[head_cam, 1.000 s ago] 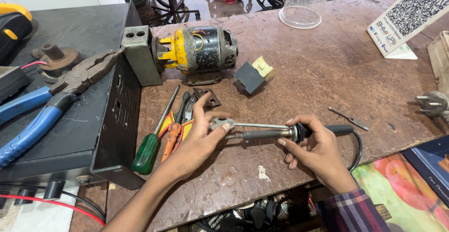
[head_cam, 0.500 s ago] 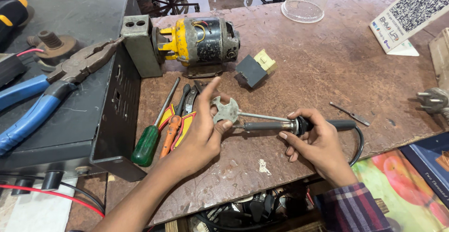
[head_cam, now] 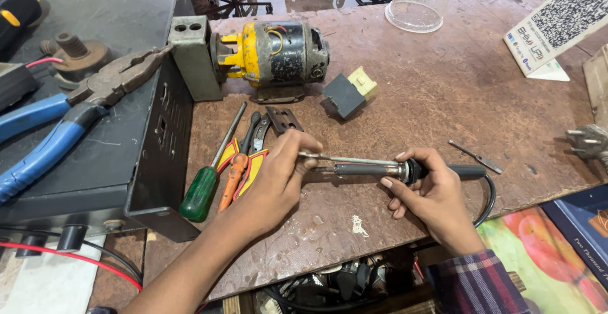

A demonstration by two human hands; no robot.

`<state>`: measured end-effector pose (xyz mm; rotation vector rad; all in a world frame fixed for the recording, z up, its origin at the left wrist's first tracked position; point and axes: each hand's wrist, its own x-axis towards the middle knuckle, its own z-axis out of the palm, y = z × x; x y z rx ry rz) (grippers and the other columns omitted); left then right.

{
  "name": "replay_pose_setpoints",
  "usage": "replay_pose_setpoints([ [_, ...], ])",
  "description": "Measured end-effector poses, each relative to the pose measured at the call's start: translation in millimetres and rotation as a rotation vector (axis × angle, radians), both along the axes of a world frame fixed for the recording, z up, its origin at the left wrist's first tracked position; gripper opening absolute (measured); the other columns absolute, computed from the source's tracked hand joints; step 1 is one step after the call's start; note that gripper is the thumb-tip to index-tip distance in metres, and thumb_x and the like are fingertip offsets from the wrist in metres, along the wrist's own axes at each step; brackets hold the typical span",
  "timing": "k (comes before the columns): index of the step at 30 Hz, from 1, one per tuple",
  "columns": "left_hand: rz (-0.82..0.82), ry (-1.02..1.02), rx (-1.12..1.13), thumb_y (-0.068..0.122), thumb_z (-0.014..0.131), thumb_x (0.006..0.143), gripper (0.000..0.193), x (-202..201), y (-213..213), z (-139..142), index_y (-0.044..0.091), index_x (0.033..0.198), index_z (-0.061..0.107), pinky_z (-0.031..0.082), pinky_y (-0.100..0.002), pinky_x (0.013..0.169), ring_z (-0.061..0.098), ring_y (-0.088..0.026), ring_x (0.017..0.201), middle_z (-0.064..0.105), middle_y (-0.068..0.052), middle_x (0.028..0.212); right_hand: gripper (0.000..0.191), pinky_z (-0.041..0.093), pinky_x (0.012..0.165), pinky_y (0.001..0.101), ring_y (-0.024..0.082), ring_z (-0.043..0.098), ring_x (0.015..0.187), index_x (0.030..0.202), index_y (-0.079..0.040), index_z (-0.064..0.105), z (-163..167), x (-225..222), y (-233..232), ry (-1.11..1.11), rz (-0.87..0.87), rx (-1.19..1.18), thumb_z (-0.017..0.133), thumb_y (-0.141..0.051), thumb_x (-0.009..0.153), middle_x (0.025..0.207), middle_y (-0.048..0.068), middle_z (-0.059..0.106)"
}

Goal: The person cleans a soldering iron tip using a metal sponge and then uses a screwdriver to scrape the tip. The person holds the soldering iron with one hand and manipulates the cleaning tools with the other.

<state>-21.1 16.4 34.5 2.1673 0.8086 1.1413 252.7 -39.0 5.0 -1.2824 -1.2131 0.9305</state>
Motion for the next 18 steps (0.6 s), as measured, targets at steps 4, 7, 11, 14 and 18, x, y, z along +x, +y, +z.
replay_pose_setpoints([
  [4,0.054,0.025,-0.020,0.039,0.039,0.110,0.040,-1.4,4.7,-1.0,0.004,0.122,0.053,0.049,-0.038,0.089,0.063,-0.029,0.097,0.059,-0.016,0.102,0.045,0.056,0.042,0.0249,0.013,0.068,0.058,0.119,-0.002,0.052,0.2,-3.1,-0.5,-0.005,0.011,0.005,0.074,0.007,0.082,0.091,0.010,0.067],
  [7,0.073,0.080,-0.283,0.054,0.030,0.104,0.055,-4.0,6.6,-2.7,0.008,0.122,0.053,0.050,-0.035,0.082,0.062,-0.022,0.087,0.060,-0.010,0.091,0.045,0.056,0.042,0.0250,0.014,0.068,0.058,0.119,-0.003,0.052,0.1,-5.3,-1.0,-0.003,0.016,-0.006,0.075,0.007,0.081,0.091,0.010,0.067],
  [11,-0.005,-0.040,-0.181,0.051,0.029,0.110,0.056,-7.4,8.0,-1.5,0.006,0.117,0.062,0.045,-0.032,0.092,0.057,-0.019,0.098,0.056,-0.008,0.098,0.045,0.056,0.042,0.0257,0.014,0.068,0.057,0.119,-0.003,0.052,0.1,-5.8,0.0,0.006,0.023,-0.013,0.075,0.007,0.081,0.090,0.011,0.068],
  [14,-0.016,-0.059,-0.160,0.041,0.034,0.113,0.049,-10.2,7.6,1.4,0.004,0.113,0.068,0.043,-0.032,0.096,0.055,-0.019,0.100,0.055,-0.009,0.097,0.045,0.057,0.042,0.0260,0.014,0.068,0.057,0.120,-0.002,0.052,-1.9,-5.7,0.1,0.013,0.033,-0.002,0.074,0.008,0.081,0.090,0.011,0.068],
  [18,-0.045,-0.121,-0.154,0.026,0.046,0.108,0.029,-10.6,6.6,3.6,0.003,0.118,0.062,0.043,-0.031,0.101,0.058,-0.018,0.110,0.059,-0.007,0.110,0.046,0.057,0.043,0.0253,0.013,0.068,0.058,0.120,-0.002,0.051,-4.6,-4.8,-0.1,0.050,0.049,0.023,0.074,0.008,0.082,0.090,0.010,0.068],
])
